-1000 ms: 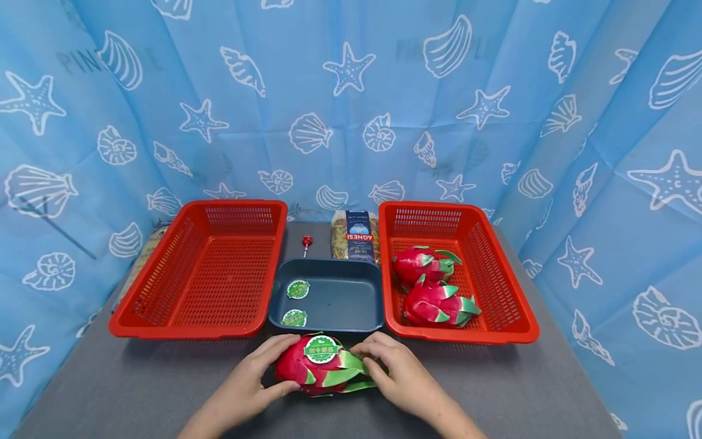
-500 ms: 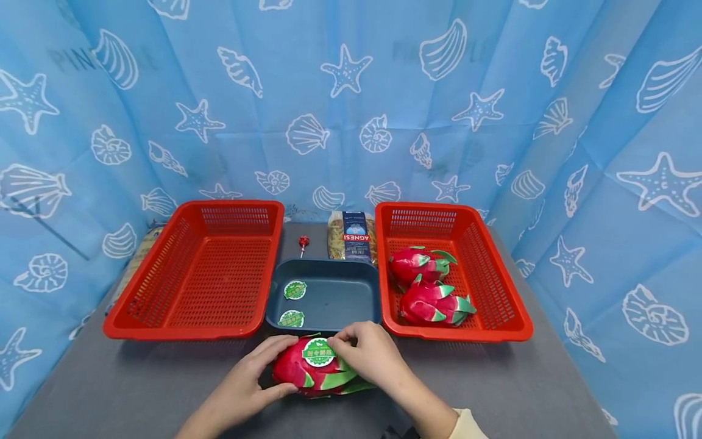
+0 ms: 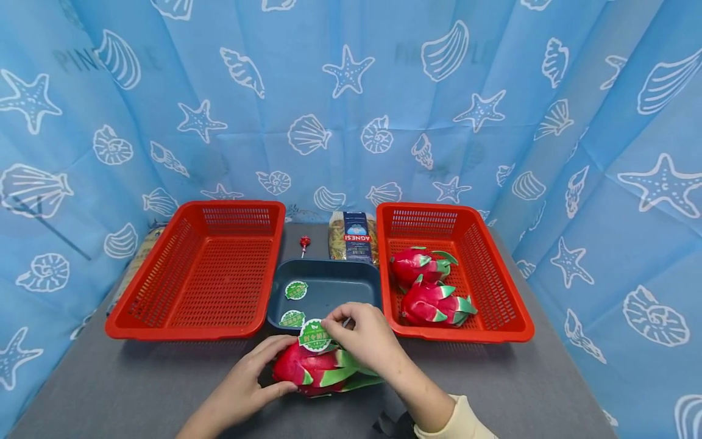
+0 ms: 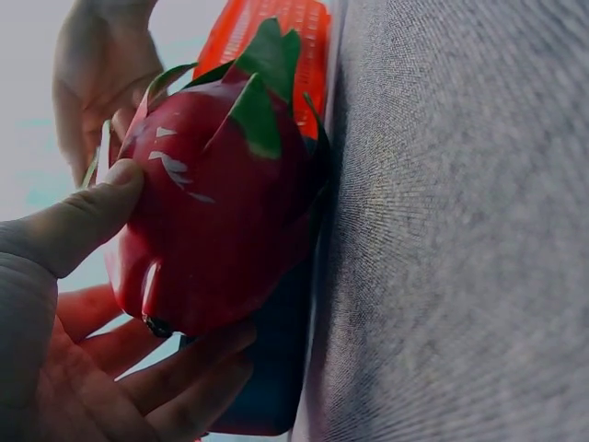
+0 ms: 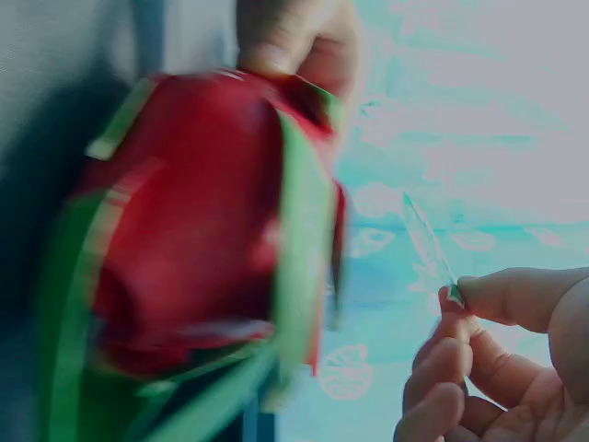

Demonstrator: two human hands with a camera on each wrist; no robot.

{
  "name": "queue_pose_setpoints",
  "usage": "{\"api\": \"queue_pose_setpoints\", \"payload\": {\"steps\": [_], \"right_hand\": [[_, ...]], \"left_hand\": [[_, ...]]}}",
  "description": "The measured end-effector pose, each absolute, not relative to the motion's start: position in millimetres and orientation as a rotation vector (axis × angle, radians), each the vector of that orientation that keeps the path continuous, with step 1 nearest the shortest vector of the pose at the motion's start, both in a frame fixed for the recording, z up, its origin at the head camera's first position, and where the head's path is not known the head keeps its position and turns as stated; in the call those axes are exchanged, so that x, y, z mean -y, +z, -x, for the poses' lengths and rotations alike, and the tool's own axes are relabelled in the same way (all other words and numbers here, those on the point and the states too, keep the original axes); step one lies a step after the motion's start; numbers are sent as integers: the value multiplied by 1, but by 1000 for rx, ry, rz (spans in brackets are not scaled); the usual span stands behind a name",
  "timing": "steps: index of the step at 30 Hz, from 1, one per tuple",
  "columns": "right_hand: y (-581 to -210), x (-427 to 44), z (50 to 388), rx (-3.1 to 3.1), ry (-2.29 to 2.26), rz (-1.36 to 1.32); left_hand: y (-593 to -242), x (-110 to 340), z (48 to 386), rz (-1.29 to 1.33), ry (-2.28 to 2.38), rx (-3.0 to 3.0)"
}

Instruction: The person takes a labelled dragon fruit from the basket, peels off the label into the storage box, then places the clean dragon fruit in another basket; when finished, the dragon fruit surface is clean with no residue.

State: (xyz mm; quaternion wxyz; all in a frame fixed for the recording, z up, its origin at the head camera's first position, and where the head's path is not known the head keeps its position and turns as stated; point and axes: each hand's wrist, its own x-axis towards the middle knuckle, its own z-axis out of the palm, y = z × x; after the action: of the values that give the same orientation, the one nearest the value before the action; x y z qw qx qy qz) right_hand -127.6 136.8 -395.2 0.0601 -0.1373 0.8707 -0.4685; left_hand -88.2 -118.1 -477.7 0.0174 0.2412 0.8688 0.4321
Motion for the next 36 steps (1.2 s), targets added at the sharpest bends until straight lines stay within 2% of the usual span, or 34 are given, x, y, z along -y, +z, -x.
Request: {"api": "queue_pose_setpoints", "payload": {"steps": [8,19,25,36], "right_hand": [[-377,-127,165,-2632,-1521,214],[-393,-103,224,-2726,-1252,27],[-406,-97,236,-2754,-961,-3],[-430,-94,238,-2696,-541,135]], "left_hand": [[-483,123,90,-707,1410,-2623],[-484,132,91,-634,1426,-2542],[-483,134,92,-630,1395,-2524],[-483,133,92,-619,1402,-2510]]}}
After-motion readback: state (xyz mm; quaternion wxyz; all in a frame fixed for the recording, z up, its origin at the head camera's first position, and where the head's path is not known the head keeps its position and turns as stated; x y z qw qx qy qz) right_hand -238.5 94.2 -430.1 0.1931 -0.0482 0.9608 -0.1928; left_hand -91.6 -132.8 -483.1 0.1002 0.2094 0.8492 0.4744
